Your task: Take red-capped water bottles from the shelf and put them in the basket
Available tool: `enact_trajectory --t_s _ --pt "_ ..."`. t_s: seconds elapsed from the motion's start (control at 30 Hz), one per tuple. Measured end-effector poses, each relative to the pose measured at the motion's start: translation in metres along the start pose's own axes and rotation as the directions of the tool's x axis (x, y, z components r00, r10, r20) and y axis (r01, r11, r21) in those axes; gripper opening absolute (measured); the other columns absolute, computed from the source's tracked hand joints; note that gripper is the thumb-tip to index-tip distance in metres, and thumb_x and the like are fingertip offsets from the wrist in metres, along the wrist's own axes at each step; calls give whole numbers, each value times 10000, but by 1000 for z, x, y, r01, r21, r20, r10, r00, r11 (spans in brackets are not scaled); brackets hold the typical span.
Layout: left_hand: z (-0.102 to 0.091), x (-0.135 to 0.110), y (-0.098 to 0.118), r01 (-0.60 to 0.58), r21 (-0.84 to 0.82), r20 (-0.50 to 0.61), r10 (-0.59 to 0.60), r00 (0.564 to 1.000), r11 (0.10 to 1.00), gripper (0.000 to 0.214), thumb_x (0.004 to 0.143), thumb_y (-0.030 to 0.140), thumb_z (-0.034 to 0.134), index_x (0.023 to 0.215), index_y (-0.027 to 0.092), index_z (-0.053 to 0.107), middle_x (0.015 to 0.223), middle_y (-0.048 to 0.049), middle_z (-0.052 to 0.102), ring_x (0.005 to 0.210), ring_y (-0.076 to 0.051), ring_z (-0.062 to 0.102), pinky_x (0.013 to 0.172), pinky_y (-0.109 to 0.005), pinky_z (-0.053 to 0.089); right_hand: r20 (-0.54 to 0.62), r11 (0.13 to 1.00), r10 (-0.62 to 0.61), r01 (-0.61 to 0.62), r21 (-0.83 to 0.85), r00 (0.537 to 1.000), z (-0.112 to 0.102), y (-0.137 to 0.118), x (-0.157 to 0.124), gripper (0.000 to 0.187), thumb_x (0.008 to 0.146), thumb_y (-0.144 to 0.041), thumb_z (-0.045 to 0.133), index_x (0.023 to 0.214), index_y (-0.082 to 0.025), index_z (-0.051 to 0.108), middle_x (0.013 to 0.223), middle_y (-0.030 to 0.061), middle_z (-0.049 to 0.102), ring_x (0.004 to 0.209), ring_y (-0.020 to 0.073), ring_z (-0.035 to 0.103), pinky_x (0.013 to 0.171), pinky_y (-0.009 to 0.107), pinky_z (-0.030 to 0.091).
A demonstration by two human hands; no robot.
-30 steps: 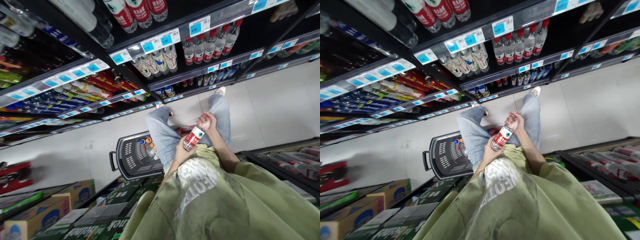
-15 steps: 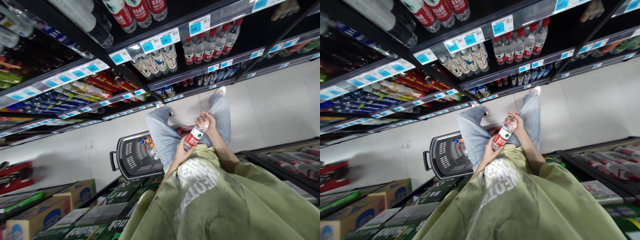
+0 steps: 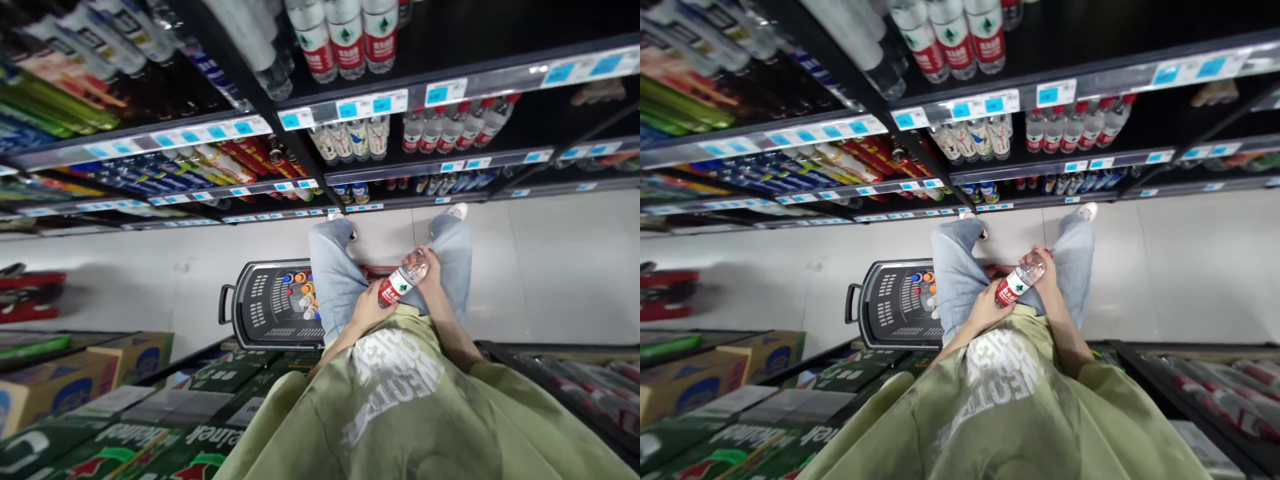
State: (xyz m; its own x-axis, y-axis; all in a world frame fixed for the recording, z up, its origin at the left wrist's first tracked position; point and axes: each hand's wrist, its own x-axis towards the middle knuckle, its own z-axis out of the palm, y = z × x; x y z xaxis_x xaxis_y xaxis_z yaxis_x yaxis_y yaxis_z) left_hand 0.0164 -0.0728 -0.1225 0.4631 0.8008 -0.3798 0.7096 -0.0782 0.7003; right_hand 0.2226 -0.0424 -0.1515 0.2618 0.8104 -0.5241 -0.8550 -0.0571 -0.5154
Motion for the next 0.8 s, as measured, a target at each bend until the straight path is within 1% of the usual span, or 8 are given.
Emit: enact_trajectory --t_s 0.13,0.23,0.33,0.47,0.57,0.67,0.73,0.8 --pt "-7 0 13 -8 170 -16 10 1000 985 655 838 379 814 1422 191 585 1348 -152 718 1166 -353 731 978 -483 621 36 992 -103 105 -66 994 9 1 -20 343 716 -495 861 760 -258 618 563 -70 580 582 140 631 689 298 610" --pt "-10 0 22 -87 178 -63 100 993 980 652 850 386 807 1432 205 577 1327 -144 716 1181 -340 724 988 -462 617 143 966 -190 211 -151 971 23 4 -41 342 773 -498 837 750 -258 594 584 -66 580 611 150 642 710 313 597" --pt "-11 -1 30 -147 77 -143 157 977 986 604 781 323 837 1326 194 611 1231 -137 729 1156 -334 732 982 -442 617 334 914 -236 325 -241 912 39 8 -63 294 811 -474 823 773 -260 625 601 -45 600 649 190 663 716 356 582" --pt "-16 -10 36 -129 -168 -245 85 966 977 550 686 251 850 1186 208 625 1109 -96 749 1037 -311 765 892 -408 632 556 799 -212 470 -375 804 61 4 -82 271 834 -523 817 860 -281 698 674 -5 637 800 252 705 821 423 588" --pt "-22 -20 34 -143 -352 -324 23 946 925 574 676 268 857 1204 228 637 1119 -80 763 1003 -294 775 860 -402 633 662 733 -124 518 -441 739 73 -3 -82 431 820 -684 791 1013 -302 745 985 79 745 1054 308 718 972 479 583" --pt "-27 -27 28 -245 -498 -432 7 902 832 571 645 297 897 1162 249 658 1169 -102 764 1011 -302 766 882 -432 627 730 670 56 516 -534 682 73 -2 -72 658 738 -676 884 1251 -295 727 1353 122 696 1324 348 642 1164 502 508" --pt "-30 -29 23 -292 -563 -506 -44 861 773 593 621 335 933 1137 248 654 1138 -112 767 1000 -307 755 900 -457 620 735 608 211 502 -615 645 64 4 -63 830 637 -575 988 1355 -287 688 1413 117 676 1375 347 622 1213 482 478" --pt "-32 -30 18 -276 -619 -521 -121 845 736 627 609 377 955 1132 233 641 1087 -107 769 982 -299 746 919 -470 612 702 569 311 466 -678 641 54 13 -57 950 571 -494 1036 1413 -277 654 1406 110 691 1342 334 655 1189 456 507"
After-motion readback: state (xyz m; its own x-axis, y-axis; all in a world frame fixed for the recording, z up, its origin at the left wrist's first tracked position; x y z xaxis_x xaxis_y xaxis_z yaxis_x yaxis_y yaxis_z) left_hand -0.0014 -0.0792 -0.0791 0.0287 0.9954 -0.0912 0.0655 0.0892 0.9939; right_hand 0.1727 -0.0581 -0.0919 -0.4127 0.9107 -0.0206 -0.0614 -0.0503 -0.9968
